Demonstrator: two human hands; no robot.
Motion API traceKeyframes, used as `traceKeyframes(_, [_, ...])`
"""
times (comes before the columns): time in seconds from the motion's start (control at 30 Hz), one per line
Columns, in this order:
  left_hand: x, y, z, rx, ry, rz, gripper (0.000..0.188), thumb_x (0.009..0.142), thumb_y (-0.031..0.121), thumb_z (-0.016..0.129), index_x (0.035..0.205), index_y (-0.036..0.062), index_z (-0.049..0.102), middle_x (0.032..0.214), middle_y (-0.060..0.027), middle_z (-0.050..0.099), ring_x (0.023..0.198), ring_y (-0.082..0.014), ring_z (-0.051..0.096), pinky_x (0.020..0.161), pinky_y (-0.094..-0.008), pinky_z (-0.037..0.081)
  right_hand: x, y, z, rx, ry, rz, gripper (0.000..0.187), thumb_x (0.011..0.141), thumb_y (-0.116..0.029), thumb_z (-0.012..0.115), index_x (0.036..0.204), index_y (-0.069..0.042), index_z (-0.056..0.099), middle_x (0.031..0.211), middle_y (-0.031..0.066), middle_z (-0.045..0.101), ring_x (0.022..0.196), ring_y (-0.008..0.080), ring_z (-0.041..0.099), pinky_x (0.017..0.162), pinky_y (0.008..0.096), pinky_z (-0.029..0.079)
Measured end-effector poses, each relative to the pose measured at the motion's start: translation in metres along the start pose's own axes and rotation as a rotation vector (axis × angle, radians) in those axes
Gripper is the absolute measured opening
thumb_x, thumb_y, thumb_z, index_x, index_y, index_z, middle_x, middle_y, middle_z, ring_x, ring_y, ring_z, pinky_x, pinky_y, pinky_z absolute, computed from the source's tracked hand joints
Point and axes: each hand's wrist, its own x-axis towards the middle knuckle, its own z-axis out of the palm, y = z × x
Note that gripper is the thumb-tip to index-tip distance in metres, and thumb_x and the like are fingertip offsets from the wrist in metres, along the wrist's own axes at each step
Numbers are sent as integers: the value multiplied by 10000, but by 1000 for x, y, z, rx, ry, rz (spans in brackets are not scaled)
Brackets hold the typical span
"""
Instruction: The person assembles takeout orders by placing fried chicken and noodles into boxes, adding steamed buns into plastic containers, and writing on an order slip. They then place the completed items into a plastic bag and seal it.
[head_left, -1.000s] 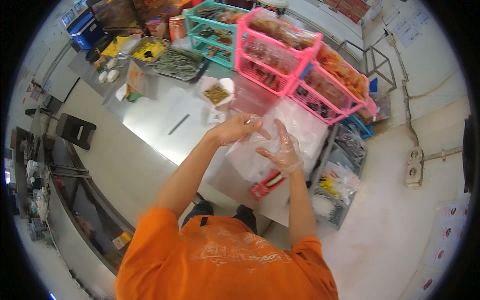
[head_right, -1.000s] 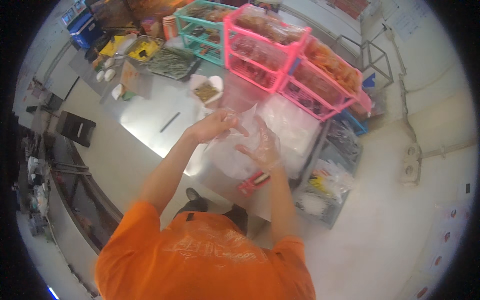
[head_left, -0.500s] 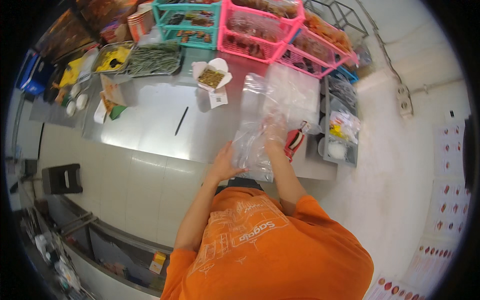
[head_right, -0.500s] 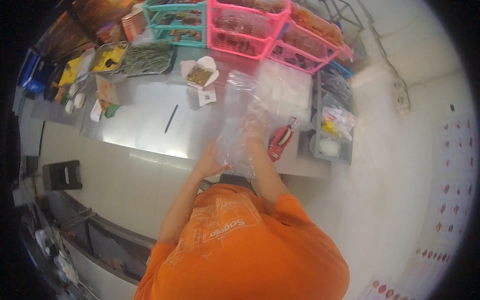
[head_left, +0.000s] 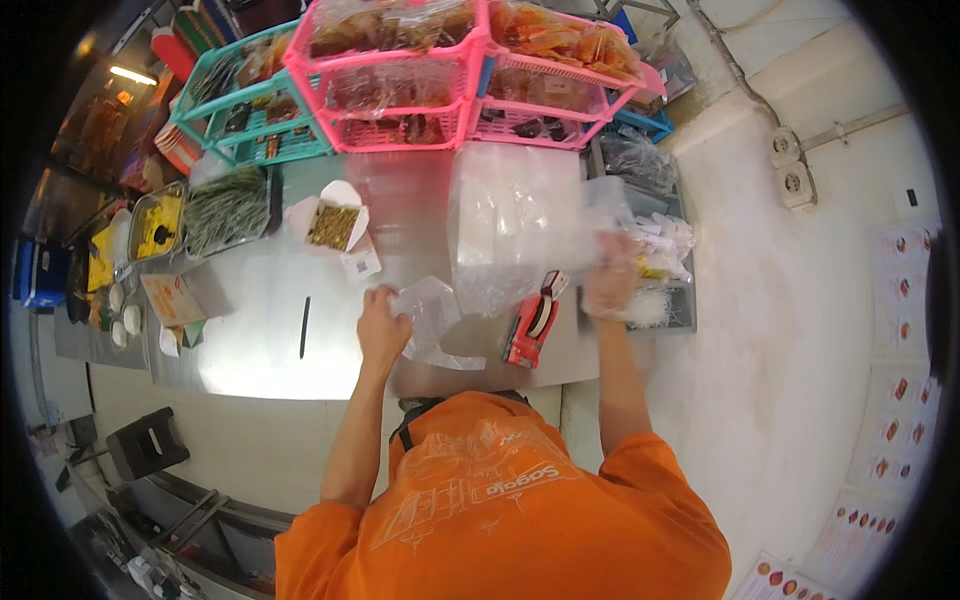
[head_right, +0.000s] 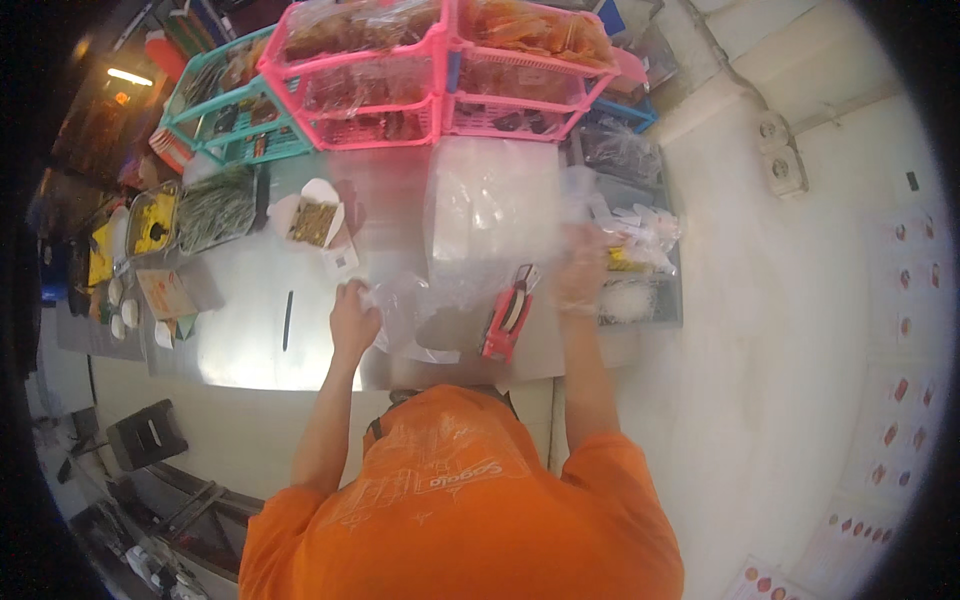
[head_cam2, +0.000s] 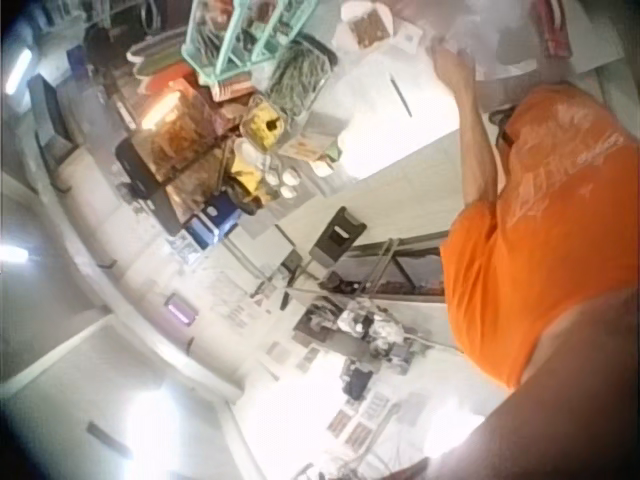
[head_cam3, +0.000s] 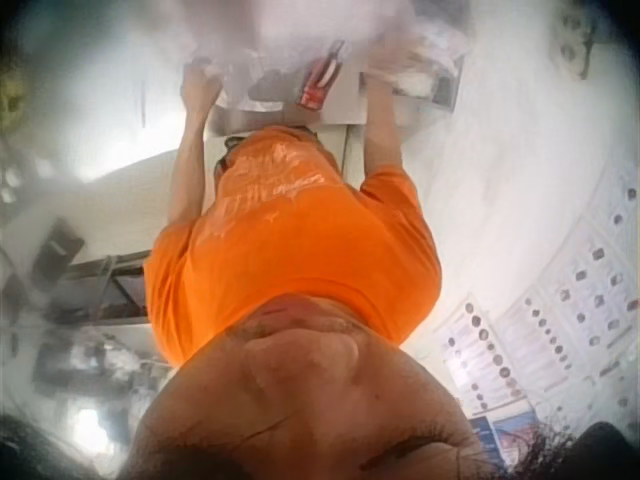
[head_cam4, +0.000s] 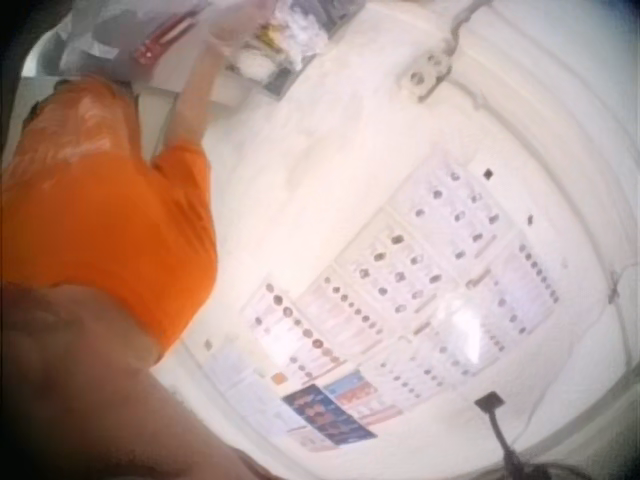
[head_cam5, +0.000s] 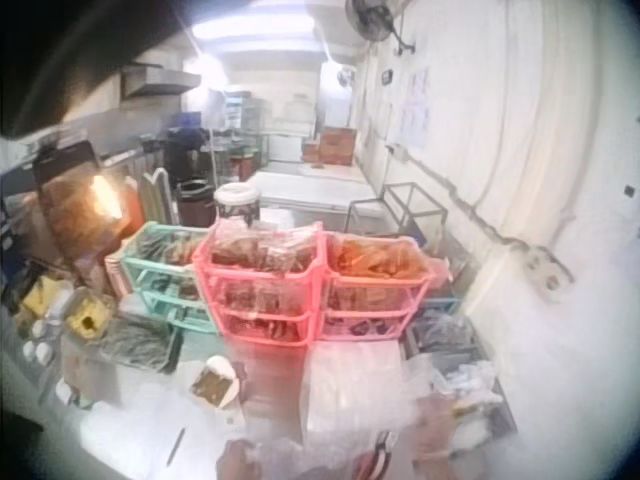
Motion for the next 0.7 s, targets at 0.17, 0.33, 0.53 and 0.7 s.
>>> traceKeyframes(0.17, [128, 129, 106, 276, -214, 103, 645, 766, 428, 694, 1294, 79, 572, 1185, -226, 603, 899, -360, 698, 779, -465, 560, -5, 6, 71, 218, -314, 31, 487, 811, -32, 603, 1298, -38, 604, 1298, 228, 586, 1177, 414, 581, 1027, 450, 469])
traceKeyframes(0.33, [206, 154, 216, 308, -305, 80, 564, 814, 440, 687, 1218, 64, 571, 1097, -191, 662, 783, -352, 715, 722, -451, 560, -4, 29, 124, 56, -834, 52, 482, 881, -106, 558, 1357, -29, 565, 1339, 225, 577, 1185, 397, 602, 995, 454, 500])
traceKeyframes(0.53, [215, 164, 213, 426, -271, 250, 252, 847, 250, 602, 971, 42, 672, 888, -150, 714, 790, -335, 724, 706, -456, 568, 26, 29, 199, -143, -1336, -25, 421, 956, -233, 501, 1331, -56, 578, 1340, 144, 623, 1177, 314, 633, 991, 448, 505])
traceKeyframes(0.7, [214, 166, 199, 373, -323, 306, 214, 845, 256, 616, 838, 70, 722, 851, -150, 722, 799, -328, 724, 681, -461, 567, 16, 54, 259, -183, -1016, -294, 417, 925, -366, 574, 1273, -148, 640, 1302, 162, 645, 1198, 306, 615, 1007, 452, 483])
